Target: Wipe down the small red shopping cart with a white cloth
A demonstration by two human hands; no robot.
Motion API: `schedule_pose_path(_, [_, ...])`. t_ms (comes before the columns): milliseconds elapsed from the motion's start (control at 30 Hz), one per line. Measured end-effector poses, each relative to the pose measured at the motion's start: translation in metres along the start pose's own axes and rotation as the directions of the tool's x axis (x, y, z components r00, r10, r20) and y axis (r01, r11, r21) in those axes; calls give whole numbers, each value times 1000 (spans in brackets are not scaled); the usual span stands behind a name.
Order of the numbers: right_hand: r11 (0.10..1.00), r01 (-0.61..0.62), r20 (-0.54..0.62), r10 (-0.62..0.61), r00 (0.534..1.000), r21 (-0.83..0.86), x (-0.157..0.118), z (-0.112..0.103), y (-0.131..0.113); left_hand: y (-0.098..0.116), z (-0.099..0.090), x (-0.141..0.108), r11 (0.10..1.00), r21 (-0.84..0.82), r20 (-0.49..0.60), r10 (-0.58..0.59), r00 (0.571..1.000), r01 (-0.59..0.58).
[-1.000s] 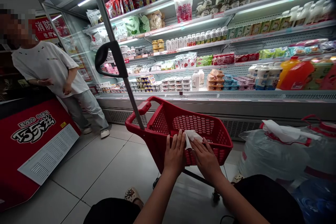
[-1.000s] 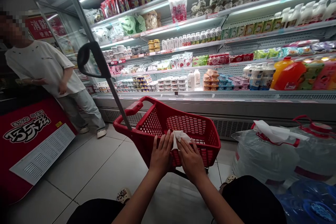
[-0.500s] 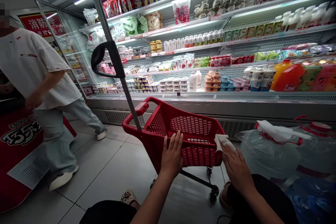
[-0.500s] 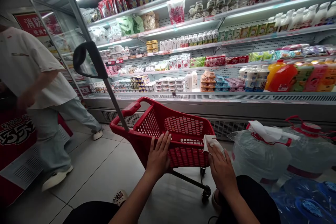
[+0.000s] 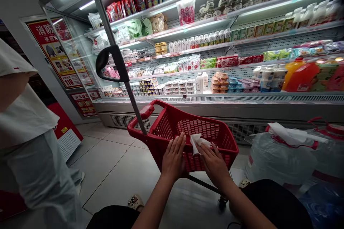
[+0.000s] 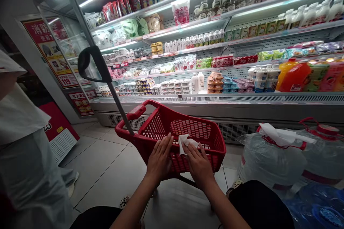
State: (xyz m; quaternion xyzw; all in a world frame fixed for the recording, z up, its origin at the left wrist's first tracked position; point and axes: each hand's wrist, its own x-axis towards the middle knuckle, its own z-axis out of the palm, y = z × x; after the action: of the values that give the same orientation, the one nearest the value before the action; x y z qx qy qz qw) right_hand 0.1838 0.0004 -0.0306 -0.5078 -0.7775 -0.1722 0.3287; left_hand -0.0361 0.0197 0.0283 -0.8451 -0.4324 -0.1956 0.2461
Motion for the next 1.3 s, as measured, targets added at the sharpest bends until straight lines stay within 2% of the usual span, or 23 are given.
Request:
schedule_pose_path(133, [996, -76, 0, 77, 997, -47, -22, -10, 28, -40, -19, -8, 983, 30, -73, -178, 981, 181])
schedule_pose_path(233, [985, -152, -22, 150, 988, -83, -32, -13, 38, -55, -28, -12, 981, 50, -66, -183, 981, 187])
schedule_pose_path(333, [974, -207, -47, 204, 978, -92, -28, -8, 32, -50, -29, -10, 984, 24, -67, -174, 982, 176])
schedule_pose_path(400, [979, -192, -51, 189, 981, -71, -17, -2, 19, -42, -27, -6, 980, 15, -87, -196, 977, 198])
schedule_pose_path(567, [990, -122, -29, 124, 992, 70, 37, 12, -42, -28, -20, 0, 980, 34, -118, -190, 975, 195])
schedule_pose_path(667, [982, -69, -9, 72, 997, 174, 73, 16, -82, -29, -16, 2, 980, 54, -155, -183, 971, 194])
schedule_pose_path(733, [973, -44, -6, 46, 999, 228, 88, 16, -97, -31, -14, 2, 981, 62, -185, -172, 967, 186])
schedule_pose_path(833, [965, -12, -8, 15, 1000, 261, 90, 13, -94, -36, -16, 1, 986, 35, -227, -149, 962, 161])
schedule_pose_path(1000, [982, -50, 0, 51, 999, 183, 53, 3, -50, -36, -25, 1, 989, -39, -234, -146, 961, 141])
schedule_pose_path(1100, [985, -100, 1, 101, 995, 142, 42, -2, -37, -33, -28, 4, 986, -57, -279, -166, 946, 157])
schedule_pose_path(1167, [982, -115, 5, 115, 993, 151, 49, -2, -44, -31, -28, 6, 986, -67, -303, -163, 939, 150])
schedule_pose_path(1300, [970, -53, 18, 51, 999, 239, 81, 0, -80, -30, -25, 9, 988, -73, -349, -152, 925, 135])
